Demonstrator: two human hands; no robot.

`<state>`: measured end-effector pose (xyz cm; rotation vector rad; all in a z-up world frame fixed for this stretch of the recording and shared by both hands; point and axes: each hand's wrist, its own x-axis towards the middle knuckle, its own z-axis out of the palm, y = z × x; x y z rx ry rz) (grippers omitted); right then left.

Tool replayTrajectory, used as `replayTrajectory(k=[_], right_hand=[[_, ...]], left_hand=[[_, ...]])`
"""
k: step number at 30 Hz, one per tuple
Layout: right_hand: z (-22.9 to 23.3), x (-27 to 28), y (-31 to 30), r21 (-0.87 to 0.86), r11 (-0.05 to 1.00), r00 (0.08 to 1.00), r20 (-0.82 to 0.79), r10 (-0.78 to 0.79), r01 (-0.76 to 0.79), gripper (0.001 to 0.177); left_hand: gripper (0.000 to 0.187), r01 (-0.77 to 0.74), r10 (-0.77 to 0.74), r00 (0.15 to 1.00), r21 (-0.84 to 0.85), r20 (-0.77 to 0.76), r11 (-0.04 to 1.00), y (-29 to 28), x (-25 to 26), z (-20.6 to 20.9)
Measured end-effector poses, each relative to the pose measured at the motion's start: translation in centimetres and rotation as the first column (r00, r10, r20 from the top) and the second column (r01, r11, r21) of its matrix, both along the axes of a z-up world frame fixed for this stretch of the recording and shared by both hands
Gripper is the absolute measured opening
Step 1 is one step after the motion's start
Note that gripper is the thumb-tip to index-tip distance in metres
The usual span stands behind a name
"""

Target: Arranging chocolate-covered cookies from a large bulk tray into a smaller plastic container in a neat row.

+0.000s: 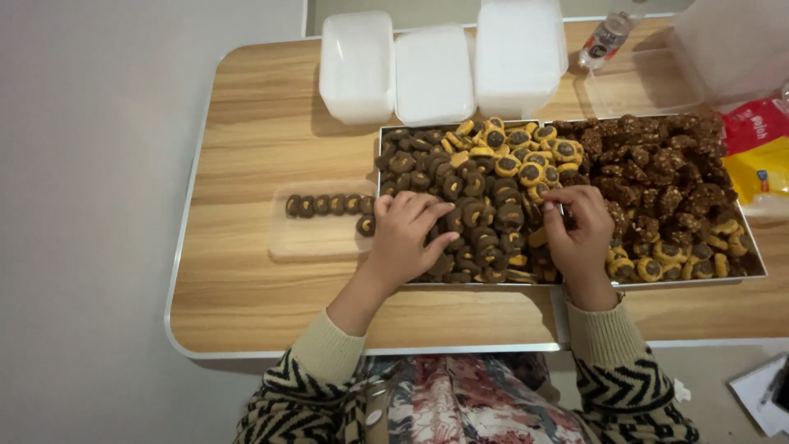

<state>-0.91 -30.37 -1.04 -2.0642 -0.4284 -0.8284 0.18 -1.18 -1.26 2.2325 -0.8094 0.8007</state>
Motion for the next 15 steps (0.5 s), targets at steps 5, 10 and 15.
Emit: replayTrajectory(k=[5, 10, 15], right_hand=[[-0.4, 0.3, -0.1, -0.004, 1.000, 0.999, 0.037, 0.007, -0.007, 0.015], [0.5, -0.1, 0.3, 0.008, 1.000, 1.000, 0.011, 0.004, -0.004, 0.015], [0.2, 0.0, 0.1, 0.000, 1.000, 1.000, 0.023, 0.015, -0.015, 0.012]], left_hand=[[0.039, -0.017, 0.016, 0.999, 0.016, 0.032, 1.000, -0.2, -0.1, -0.3], [0.038, -0.007, 0.008, 0.999, 0.022, -0.043, 1.000, -0.2, 0.2, -1.0], [0.050, 0.021, -0.019, 0.995, 0.018, -0.097, 1.000, 0.0, -0.1, -0.3]])
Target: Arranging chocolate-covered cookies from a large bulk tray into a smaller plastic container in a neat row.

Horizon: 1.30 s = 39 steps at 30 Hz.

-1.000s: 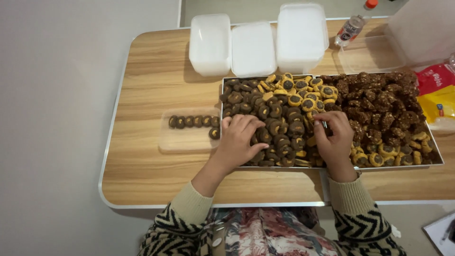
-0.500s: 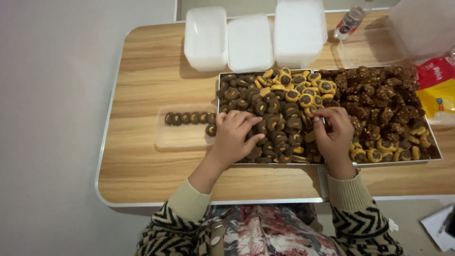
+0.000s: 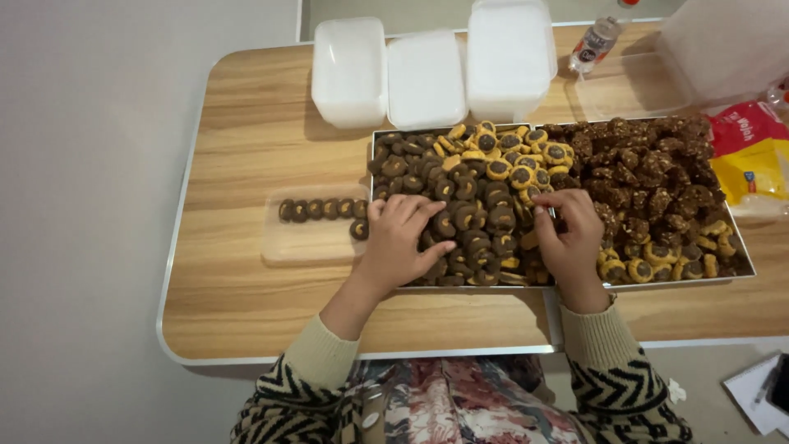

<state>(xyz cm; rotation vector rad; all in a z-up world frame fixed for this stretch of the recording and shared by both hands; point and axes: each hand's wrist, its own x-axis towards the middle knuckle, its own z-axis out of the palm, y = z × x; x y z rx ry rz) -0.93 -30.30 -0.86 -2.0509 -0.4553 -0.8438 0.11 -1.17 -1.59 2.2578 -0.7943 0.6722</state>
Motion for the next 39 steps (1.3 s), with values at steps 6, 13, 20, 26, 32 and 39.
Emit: replayTrajectory(k=[6, 13, 20, 26, 32, 39], right_hand=[[-0.1, 0.1, 0.0, 0.001, 1.000, 1.000, -0.010, -0.014, 0.014, 0.013], [-0.4, 0.2, -0.2, -0.013, 1.000, 1.000, -0.001, -0.017, 0.017, 0.013], [-0.5, 0.3, -0.1, -0.007, 1.000, 1.000, -0.014, -0.024, 0.024, 0.013], [-0.1, 0.2, 0.2, 0.004, 1.000, 1.000, -0.020, -0.024, 0.024, 0.014], [-0.5, 0.3, 0.0, -0.013, 0.999, 0.999, -0.020, -0.043, 0.043, 0.014], [-0.2, 0.1, 0.2, -0.004, 0.999, 0.998, -0.042, -0.052, 0.052, 0.015]], left_hand=[[0.053, -0.002, 0.003, 1.000, 0.020, -0.014, 1.000, 0.1, 0.2, -0.5], [0.056, -0.053, 0.054, 0.997, 0.011, -0.058, 0.999, -0.3, -0.6, 0.8], [0.051, -0.067, 0.068, 0.995, 0.018, -0.072, 0.998, -0.6, -1.1, 1.6], [0.046, -0.078, 0.080, 0.996, 0.044, -0.047, 0.996, -0.7, -1.2, 1.6], [0.047, -0.083, 0.084, 0.995, 0.020, -0.050, 0.996, -0.3, -0.8, 0.9], [0.049, -0.159, 0.156, 0.978, -0.010, -0.141, 0.987, 5.0, -0.5, 2.1]])
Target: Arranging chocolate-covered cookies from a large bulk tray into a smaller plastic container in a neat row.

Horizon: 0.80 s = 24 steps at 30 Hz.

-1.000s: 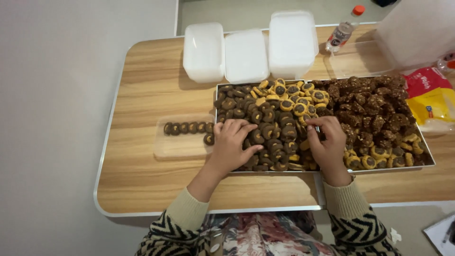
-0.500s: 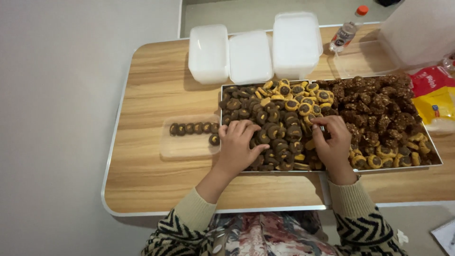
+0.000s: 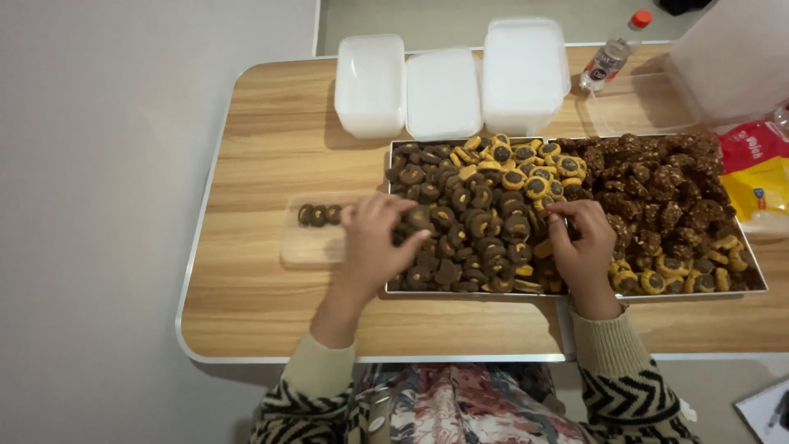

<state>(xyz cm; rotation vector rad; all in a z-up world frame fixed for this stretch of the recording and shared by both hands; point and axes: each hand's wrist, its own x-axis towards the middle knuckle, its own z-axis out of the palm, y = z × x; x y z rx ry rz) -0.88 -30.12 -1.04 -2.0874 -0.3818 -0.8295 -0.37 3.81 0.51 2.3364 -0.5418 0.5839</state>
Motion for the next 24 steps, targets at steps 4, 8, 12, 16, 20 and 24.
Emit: replayTrajectory(k=[4, 8, 12, 16, 20, 24], right_hand=[[0.6, -0.1, 0.3, -0.009, 1.000, 1.000, -0.007, 0.012, -0.012, 0.016], [0.1, -0.1, 0.2, -0.015, 1.000, 1.000, -0.008, 0.013, -0.013, 0.016], [0.1, -0.1, 0.1, -0.010, 1.000, 1.000, -0.023, 0.013, -0.013, 0.016], [0.3, -0.4, 0.3, 0.001, 1.000, 0.999, -0.039, -0.014, 0.014, 0.016], [0.7, -0.7, 0.5, 0.002, 1.000, 0.999, -0.046, -0.001, 0.001, 0.017], [0.4, -0.7, 0.4, -0.138, 0.988, 0.997, -0.025, -0.072, 0.068, 0.012]], left_hand=[[0.046, -0.098, 0.100, 0.989, 0.024, -0.104, 0.995, 5.6, -0.3, -0.3], [0.045, -0.160, 0.174, 0.969, 0.087, -0.175, 0.983, 8.6, -1.3, 2.0], [0.043, -0.096, 0.165, 0.904, 0.190, -0.395, 0.977, 9.5, -0.7, 1.7], [0.044, 0.026, 0.130, 0.823, 0.264, -0.553, 0.964, 9.0, -0.1, 1.1], [0.046, 0.035, 0.145, 0.780, 0.273, -0.609, 0.961, 8.6, -0.2, 1.6], [0.045, -0.026, 0.160, 0.709, 0.200, -0.686, 0.979, 7.7, -0.4, 3.1]])
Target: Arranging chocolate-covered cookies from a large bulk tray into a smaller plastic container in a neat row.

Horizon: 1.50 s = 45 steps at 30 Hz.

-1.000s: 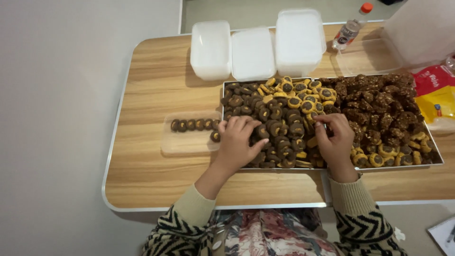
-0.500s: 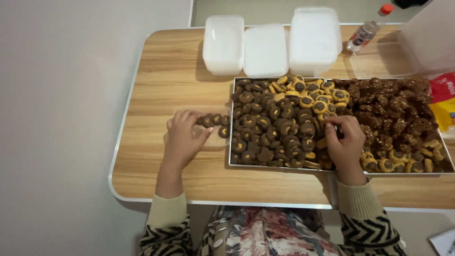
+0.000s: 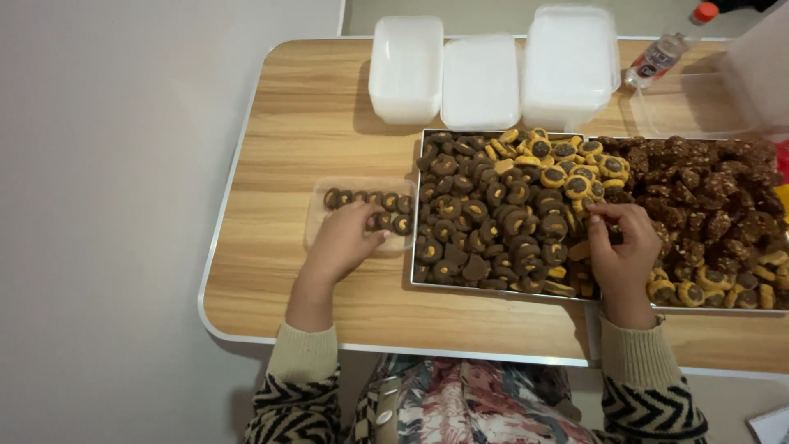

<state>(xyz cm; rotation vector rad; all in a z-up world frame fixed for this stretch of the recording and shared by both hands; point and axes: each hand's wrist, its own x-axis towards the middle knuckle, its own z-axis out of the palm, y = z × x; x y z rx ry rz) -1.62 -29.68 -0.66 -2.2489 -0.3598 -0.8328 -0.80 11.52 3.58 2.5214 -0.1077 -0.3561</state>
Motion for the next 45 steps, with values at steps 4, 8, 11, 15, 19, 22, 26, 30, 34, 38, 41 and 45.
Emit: replayTrajectory(k=[4, 8, 11, 15, 19, 22, 26, 30, 34, 38, 41, 45], right_hand=[[0.2, -0.1, 0.1, -0.008, 1.000, 1.000, 0.001, -0.005, 0.005, 0.011], [0.1, -0.1, 0.1, -0.007, 1.000, 1.000, -0.012, -0.016, 0.016, 0.009], [0.5, -0.2, 0.3, 0.000, 1.000, 1.000, -0.021, -0.010, 0.010, 0.010], [0.0, -0.1, -0.1, -0.011, 1.000, 1.000, -0.010, -0.019, 0.019, 0.010], [0.1, -0.1, -0.1, -0.001, 1.000, 1.000, -0.010, -0.004, 0.004, 0.010], [0.2, -0.2, -0.1, -0.008, 1.000, 1.000, -0.013, -0.003, 0.003, 0.010], [0.6, -0.3, 0.2, 0.000, 1.000, 1.000, 0.000, 0.015, -0.015, 0.012], [0.6, -0.4, 0.2, -0.001, 1.000, 1.000, -0.009, 0.006, -0.006, 0.011], [0.5, -0.4, 0.1, 0.003, 1.000, 1.000, -0.013, 0.010, -0.009, 0.011], [0.6, -0.4, 0.2, 0.007, 1.000, 1.000, -0.023, -0.002, 0.002, 0.011], [0.5, -0.4, 0.1, 0.010, 1.000, 1.000, -0.018, 0.012, -0.012, 0.012], [0.6, -0.4, 0.1, 0.000, 1.000, 1.000, -0.019, 0.007, -0.007, 0.012]], left_hand=[[0.043, 0.019, -0.019, 1.000, -0.007, 0.015, 1.000, 0.0, 0.2, -0.4], [0.044, 0.008, -0.007, 1.000, -0.025, 0.020, 1.000, 0.0, 0.3, -0.9], [0.044, 0.006, -0.005, 0.998, -0.024, 0.055, 1.000, 0.0, 0.4, -1.0], [0.046, -0.056, 0.057, 0.998, -0.058, 0.014, 0.997, -0.3, 0.2, -0.3], [0.048, -0.087, 0.085, 0.996, -0.053, -0.034, 0.995, -0.6, 0.1, 0.6], [0.044, -0.117, 0.113, 0.991, -0.048, -0.072, 0.992, -0.8, -0.1, 1.4], [0.037, -0.103, 0.104, 0.994, -0.059, 0.021, 0.993, 0.0, 0.3, -1.3], [0.031, -0.160, 0.160, 0.987, 0.003, -0.013, 0.987, -0.1, 0.1, -0.9], [0.034, -0.176, 0.176, 0.984, 0.024, -0.008, 0.984, 0.2, 0.4, -2.2], [0.037, -0.129, 0.129, 0.991, 0.005, -0.020, 0.992, 0.1, 0.1, -1.1], [0.035, -0.118, 0.118, 0.993, 0.015, -0.029, 0.993, 0.1, 0.1, -1.0], [0.037, -0.126, 0.126, 0.992, 0.026, 0.016, 0.992, 0.4, 0.1, -1.7]])
